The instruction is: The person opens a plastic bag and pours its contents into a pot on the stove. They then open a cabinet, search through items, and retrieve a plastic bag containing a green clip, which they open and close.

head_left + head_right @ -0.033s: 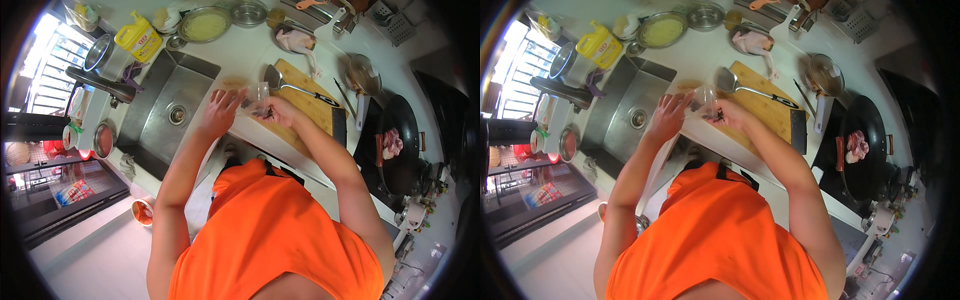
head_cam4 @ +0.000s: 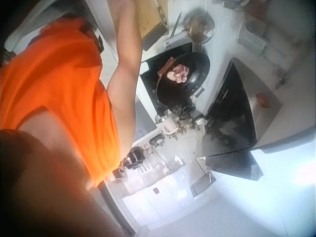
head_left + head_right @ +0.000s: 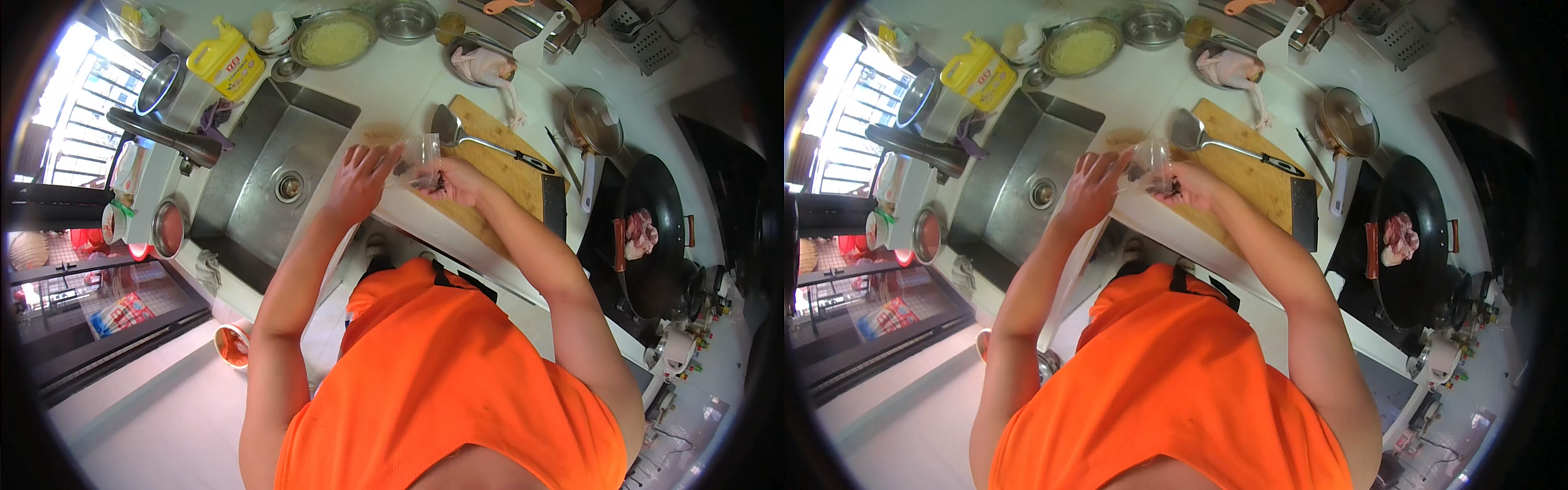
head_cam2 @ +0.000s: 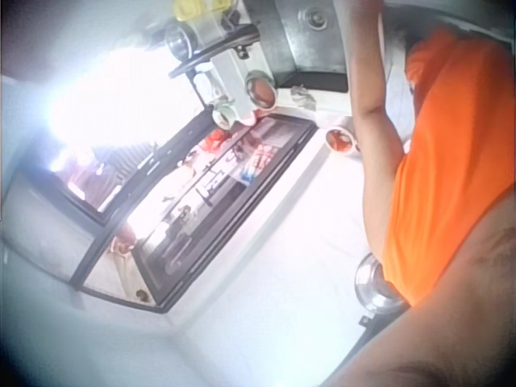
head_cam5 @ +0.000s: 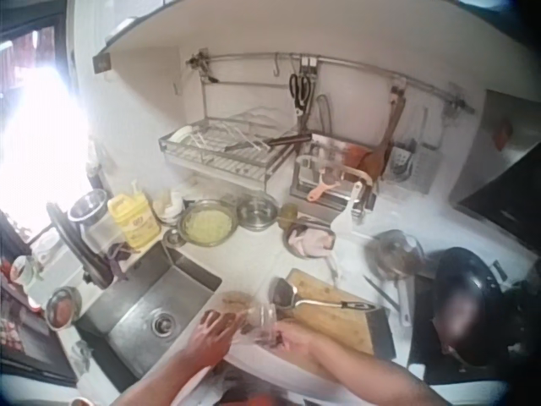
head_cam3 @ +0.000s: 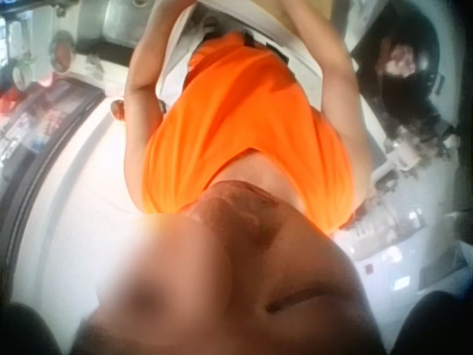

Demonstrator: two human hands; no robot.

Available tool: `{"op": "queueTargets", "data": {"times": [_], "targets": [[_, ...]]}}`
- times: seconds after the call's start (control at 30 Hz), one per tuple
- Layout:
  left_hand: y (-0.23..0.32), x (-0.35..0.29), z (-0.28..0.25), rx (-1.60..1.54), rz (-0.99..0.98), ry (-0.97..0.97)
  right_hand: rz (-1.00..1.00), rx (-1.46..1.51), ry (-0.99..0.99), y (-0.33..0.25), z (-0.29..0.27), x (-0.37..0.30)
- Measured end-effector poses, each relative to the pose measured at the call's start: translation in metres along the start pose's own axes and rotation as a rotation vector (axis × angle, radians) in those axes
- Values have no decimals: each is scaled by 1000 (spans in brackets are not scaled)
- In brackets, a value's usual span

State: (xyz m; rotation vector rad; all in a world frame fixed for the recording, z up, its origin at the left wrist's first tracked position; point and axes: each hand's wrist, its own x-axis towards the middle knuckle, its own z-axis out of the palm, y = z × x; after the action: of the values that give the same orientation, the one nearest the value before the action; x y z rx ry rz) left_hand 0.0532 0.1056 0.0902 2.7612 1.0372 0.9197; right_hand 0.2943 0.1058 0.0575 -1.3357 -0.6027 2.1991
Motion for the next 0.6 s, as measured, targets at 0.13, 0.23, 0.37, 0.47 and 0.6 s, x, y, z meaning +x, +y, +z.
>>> {"op": "queueTargets", "data": {"times": [0.13, 0.23, 0.37, 0.47, 0.6], "targets": [[-1, 2, -6, 52, 16, -29, -35, -122, 18, 2, 5, 2], [-4, 2, -10, 66, 1, -5, -21, -108, -23, 0, 7, 1], [-6, -6, -9, 36, -56, 4, -33, -107, -67, -1, 5, -2], [-5, -12, -4, 21, -71, 61, -50, -76, -75, 2, 2, -2], [-9, -20, -3, -40, -171, 111, -136, 188, -251, 8, -2, -2]]}}
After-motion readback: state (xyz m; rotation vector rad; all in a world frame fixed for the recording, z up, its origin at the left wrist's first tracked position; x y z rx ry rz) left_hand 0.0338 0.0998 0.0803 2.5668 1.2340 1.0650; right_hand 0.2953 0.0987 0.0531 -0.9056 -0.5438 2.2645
